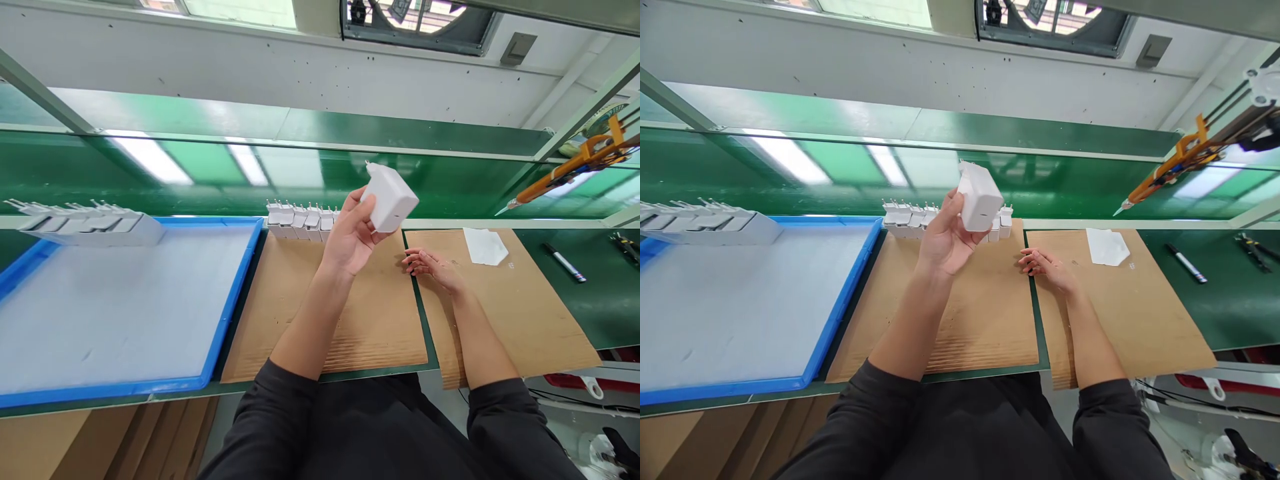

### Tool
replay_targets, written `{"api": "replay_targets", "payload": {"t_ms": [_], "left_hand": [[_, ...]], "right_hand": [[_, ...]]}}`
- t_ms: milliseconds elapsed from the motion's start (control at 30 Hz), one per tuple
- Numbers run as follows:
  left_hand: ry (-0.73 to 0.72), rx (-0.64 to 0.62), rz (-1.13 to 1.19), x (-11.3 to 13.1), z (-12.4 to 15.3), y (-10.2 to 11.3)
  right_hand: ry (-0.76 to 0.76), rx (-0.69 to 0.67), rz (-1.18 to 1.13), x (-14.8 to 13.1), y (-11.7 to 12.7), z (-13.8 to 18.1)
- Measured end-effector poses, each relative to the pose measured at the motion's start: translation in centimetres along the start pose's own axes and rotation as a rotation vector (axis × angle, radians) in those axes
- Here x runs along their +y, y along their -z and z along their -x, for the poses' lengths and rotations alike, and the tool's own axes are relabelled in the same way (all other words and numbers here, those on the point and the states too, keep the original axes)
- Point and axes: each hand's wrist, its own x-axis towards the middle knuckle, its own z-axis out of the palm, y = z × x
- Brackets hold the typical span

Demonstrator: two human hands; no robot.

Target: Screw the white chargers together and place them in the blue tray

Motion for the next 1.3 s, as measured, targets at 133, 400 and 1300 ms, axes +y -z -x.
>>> {"api": "replay_targets", "payload": {"t_ms": [133, 400, 1300], "left_hand": [[-0.174, -0.117, -0.443, -1.8, 0.0, -0.2], [-0.211, -0.455, -0.874, -6.0, 0.5, -1.3], [-0.191, -0.443, -0.811, -5.8, 1.1, -1.8]], "right_hand": [[0.144, 0.066, -0.003, 0.4, 0.5, -0.3], [0.576, 0.396, 0.144, -1.0, 0.0, 2.1], [0.556, 0.479, 0.241, -2.7, -1.1, 3.7]]}}
